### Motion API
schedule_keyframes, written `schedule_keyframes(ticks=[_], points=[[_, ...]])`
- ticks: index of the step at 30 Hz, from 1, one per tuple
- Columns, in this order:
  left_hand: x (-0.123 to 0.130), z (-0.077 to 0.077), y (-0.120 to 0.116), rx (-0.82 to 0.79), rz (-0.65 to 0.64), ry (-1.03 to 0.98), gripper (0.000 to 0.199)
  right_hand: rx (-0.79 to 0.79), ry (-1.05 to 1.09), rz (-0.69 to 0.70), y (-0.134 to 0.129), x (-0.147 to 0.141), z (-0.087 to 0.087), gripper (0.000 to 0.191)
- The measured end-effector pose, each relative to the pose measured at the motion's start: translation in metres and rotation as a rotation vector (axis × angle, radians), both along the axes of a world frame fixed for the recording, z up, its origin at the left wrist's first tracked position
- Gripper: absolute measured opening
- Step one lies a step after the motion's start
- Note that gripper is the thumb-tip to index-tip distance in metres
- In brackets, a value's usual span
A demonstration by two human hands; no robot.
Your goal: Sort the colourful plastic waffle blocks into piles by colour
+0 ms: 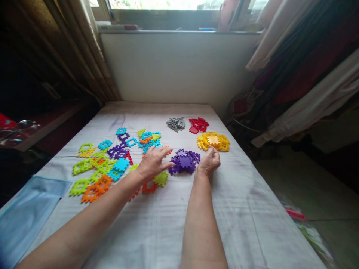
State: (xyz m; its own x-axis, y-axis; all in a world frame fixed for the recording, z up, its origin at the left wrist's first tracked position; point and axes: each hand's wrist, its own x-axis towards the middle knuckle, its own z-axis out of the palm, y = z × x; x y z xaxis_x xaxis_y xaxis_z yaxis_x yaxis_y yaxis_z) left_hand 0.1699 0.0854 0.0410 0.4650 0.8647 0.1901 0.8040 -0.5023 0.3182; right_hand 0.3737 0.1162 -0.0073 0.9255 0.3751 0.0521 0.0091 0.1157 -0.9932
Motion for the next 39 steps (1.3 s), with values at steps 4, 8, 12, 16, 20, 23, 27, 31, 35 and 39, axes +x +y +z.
schedule_keyframes(ticks=[4,8,12,16,20,23,27,31,35,39], points=[[-0.074,0.009,0.016,0.041,0.214,0.151,0.038,-0.023,-0.04,0.013,0.0,0.0,-0.003,0.027],[-0.148,0.016,0.023,-0.056,0.376,0.37,0.042,-0.027,-0.075,0.022,0.0,-0.001,-0.004,0.027],[-0.189,0.015,0.023,-0.191,0.295,0.49,0.051,-0.029,-0.06,0.009,0.001,-0.002,-0.003,0.026],[-0.196,0.013,0.028,-0.248,0.25,0.517,0.056,-0.032,-0.076,0.004,0.001,-0.003,-0.001,0.025],[-0.192,0.018,0.035,-0.205,0.187,0.556,0.053,-0.031,-0.059,-0.005,0.0,-0.002,0.0,0.025],[-0.188,0.023,0.039,-0.185,0.143,0.622,0.052,-0.022,-0.046,0.0,0.0,-0.002,0.0,0.025],[-0.185,0.028,0.043,-0.212,0.14,0.681,0.052,-0.029,-0.072,0.015,0.001,0.0,-0.004,0.028],[-0.184,0.032,0.042,-0.197,0.155,0.682,0.051,-0.025,-0.081,0.018,0.002,0.001,-0.008,0.029],[-0.19,0.038,0.036,-0.13,0.254,0.632,0.053,-0.022,-0.072,0.03,0.003,0.002,-0.011,0.029],[-0.196,0.045,0.034,-0.091,0.3,0.562,0.054,-0.006,-0.064,0.031,0.003,0.001,-0.011,0.027]])
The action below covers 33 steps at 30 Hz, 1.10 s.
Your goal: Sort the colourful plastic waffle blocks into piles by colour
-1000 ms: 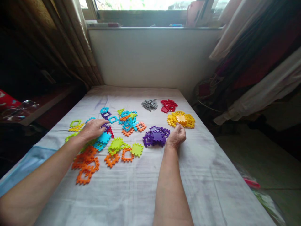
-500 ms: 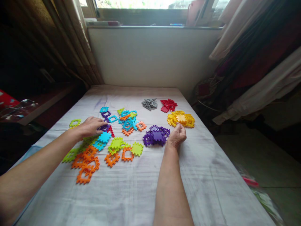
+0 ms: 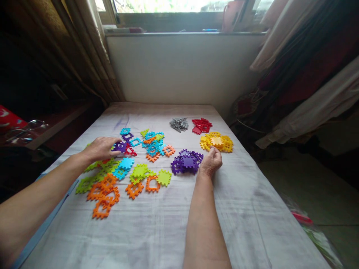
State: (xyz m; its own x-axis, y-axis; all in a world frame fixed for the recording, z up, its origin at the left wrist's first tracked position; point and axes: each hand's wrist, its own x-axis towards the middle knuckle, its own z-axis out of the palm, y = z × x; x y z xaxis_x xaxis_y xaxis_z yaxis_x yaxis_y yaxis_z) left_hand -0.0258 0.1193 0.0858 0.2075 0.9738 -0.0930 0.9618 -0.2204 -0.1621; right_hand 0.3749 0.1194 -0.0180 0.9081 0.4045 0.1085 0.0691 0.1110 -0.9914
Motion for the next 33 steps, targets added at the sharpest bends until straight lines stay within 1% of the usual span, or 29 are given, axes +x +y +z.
schedule_keyframes(ticks=[2,4,9,11,13,16,18,19,21,23,24,25,27,29,33], points=[[0.002,0.004,0.0,0.003,-0.014,-0.045,0.057,0.003,0.001,-0.002,0.0,0.0,0.001,0.027],[0.008,0.009,-0.001,0.024,-0.057,-0.059,0.058,0.004,0.001,0.003,0.0,-0.001,0.002,0.027],[0.036,0.021,-0.011,0.126,-0.227,0.088,0.049,0.001,-0.003,0.002,0.0,-0.001,0.001,0.026],[0.045,0.021,-0.015,0.131,-0.264,0.093,0.042,-0.006,-0.007,0.005,0.0,-0.001,0.001,0.026],[0.049,0.017,-0.017,0.102,-0.282,0.088,0.03,-0.006,-0.007,0.005,0.0,-0.001,0.001,0.026],[0.048,0.013,-0.017,0.064,-0.312,0.126,0.015,0.003,-0.003,0.004,0.0,-0.002,0.002,0.025],[0.044,0.017,-0.015,0.066,-0.322,0.156,0.012,0.006,-0.002,0.01,0.0,-0.002,0.002,0.025],[0.042,0.021,-0.013,0.072,-0.311,0.168,0.013,0.006,-0.004,0.012,0.0,-0.002,0.002,0.025],[0.041,0.031,-0.01,0.088,-0.246,0.168,0.022,0.003,-0.01,0.012,0.0,-0.002,0.002,0.025],[0.046,0.039,-0.01,0.096,-0.177,0.099,0.036,0.001,-0.007,0.01,0.0,-0.003,0.003,0.025],[0.052,0.04,-0.011,0.094,-0.161,0.035,0.042,0.002,0.0,0.011,0.0,-0.003,0.003,0.024],[0.061,0.039,-0.013,0.089,-0.163,-0.043,0.046,0.005,0.008,0.012,0.0,-0.003,0.003,0.024],[0.084,0.03,-0.018,0.08,-0.201,-0.203,0.05,0.008,0.023,0.014,0.0,-0.003,0.004,0.024],[0.113,0.016,-0.023,0.083,-0.259,-0.319,0.052,0.009,0.035,0.013,0.0,-0.002,0.004,0.024],[0.173,-0.011,-0.024,0.08,-0.296,-0.458,0.045,0.041,0.096,0.001,0.0,0.001,0.006,0.024]])
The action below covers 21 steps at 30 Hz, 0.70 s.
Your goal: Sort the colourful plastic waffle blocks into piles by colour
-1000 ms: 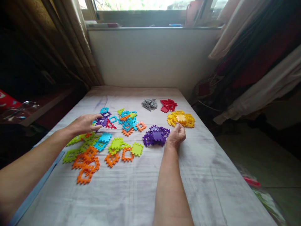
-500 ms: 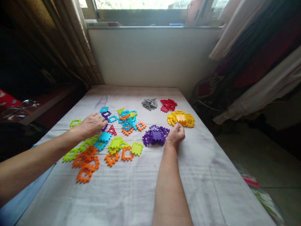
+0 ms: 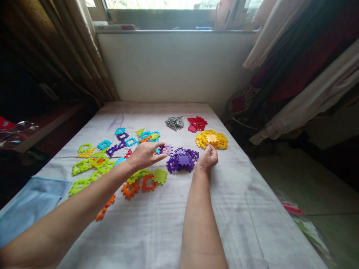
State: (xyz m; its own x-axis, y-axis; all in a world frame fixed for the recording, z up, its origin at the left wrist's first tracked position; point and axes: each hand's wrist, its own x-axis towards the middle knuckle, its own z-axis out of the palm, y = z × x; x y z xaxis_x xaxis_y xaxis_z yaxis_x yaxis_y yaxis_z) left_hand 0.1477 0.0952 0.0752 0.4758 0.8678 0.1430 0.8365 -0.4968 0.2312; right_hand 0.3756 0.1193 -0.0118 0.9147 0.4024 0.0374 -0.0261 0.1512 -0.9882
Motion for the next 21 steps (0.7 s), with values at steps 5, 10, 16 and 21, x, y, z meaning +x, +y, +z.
schedule_keyframes(ticks=[5,10,16,21], points=[[0.052,-0.019,0.006,-0.03,-0.02,-0.051,0.047,0.021,0.044,0.0,0.0,0.001,0.003,0.022],[0.07,-0.028,0.006,-0.074,-0.037,-0.083,0.055,0.02,0.039,0.002,0.0,0.0,0.004,0.021],[0.04,-0.041,0.017,-0.103,-0.033,0.044,0.045,0.004,0.01,0.007,0.001,0.001,0.001,0.024],[0.007,-0.06,0.024,0.005,-0.074,0.151,0.04,-0.001,-0.014,0.014,0.001,0.001,-0.002,0.027]])
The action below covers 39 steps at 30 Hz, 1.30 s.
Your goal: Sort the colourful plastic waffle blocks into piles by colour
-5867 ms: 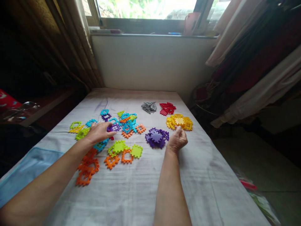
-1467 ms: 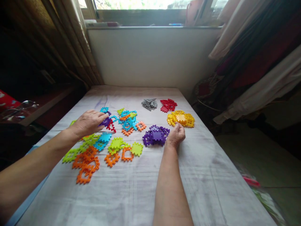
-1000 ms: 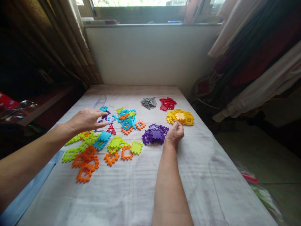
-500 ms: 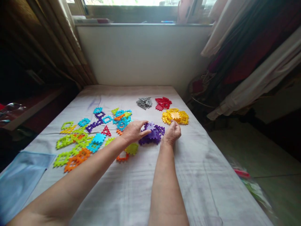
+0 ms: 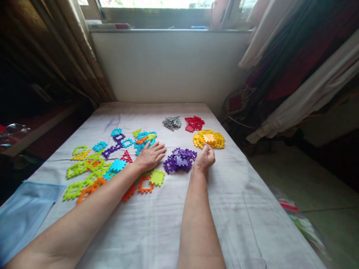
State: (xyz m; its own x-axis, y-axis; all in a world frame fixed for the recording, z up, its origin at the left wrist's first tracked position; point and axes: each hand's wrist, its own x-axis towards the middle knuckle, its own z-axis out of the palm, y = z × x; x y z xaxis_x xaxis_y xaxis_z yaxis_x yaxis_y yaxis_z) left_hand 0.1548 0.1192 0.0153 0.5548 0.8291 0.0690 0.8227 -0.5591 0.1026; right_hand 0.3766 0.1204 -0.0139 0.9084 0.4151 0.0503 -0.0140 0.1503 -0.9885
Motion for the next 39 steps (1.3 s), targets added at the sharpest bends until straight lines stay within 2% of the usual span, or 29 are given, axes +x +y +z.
schedule_keyframes(ticks=[3,6,9,11,12,17,19,22,27,33,35,39], points=[[-0.007,-0.007,0.002,0.056,-0.003,0.001,0.039,0.007,0.003,0.0,0.0,0.0,-0.001,0.026],[-0.011,-0.006,0.001,0.094,0.021,-0.009,0.036,-0.001,0.008,-0.009,0.0,0.0,-0.001,0.025],[-0.024,0.006,-0.001,0.121,0.007,-0.035,0.032,-0.009,0.005,-0.01,0.0,-0.001,0.0,0.025],[-0.042,0.018,-0.001,0.135,0.039,-0.047,0.034,-0.004,0.003,-0.004,0.0,-0.001,0.0,0.025],[-0.055,0.025,-0.001,0.131,0.089,-0.037,0.036,-0.001,0.001,-0.003,0.0,-0.001,-0.001,0.024],[-0.129,0.053,0.0,0.075,0.581,0.236,0.046,-0.016,-0.039,0.005,-0.001,-0.001,-0.003,0.025],[-0.151,0.057,-0.001,-0.036,0.677,0.366,0.051,-0.023,-0.046,0.009,-0.001,-0.001,-0.003,0.026],[-0.167,0.057,-0.003,-0.155,0.737,0.439,0.051,-0.023,-0.028,0.005,-0.001,-0.001,-0.002,0.025],[-0.17,0.054,-0.005,-0.133,0.756,0.36,0.048,-0.016,0.003,0.002,-0.001,-0.001,-0.001,0.025],[-0.161,0.067,-0.006,-0.106,0.812,0.225,0.048,-0.027,-0.04,0.011,0.0,-0.003,-0.002,0.027],[-0.144,0.07,-0.007,-0.117,0.797,0.117,0.047,-0.025,-0.048,0.017,0.0,-0.005,-0.002,0.027],[-0.084,0.065,-0.01,-0.155,0.539,-0.128,0.037,-0.022,-0.074,0.016,0.0,-0.006,-0.003,0.028]])
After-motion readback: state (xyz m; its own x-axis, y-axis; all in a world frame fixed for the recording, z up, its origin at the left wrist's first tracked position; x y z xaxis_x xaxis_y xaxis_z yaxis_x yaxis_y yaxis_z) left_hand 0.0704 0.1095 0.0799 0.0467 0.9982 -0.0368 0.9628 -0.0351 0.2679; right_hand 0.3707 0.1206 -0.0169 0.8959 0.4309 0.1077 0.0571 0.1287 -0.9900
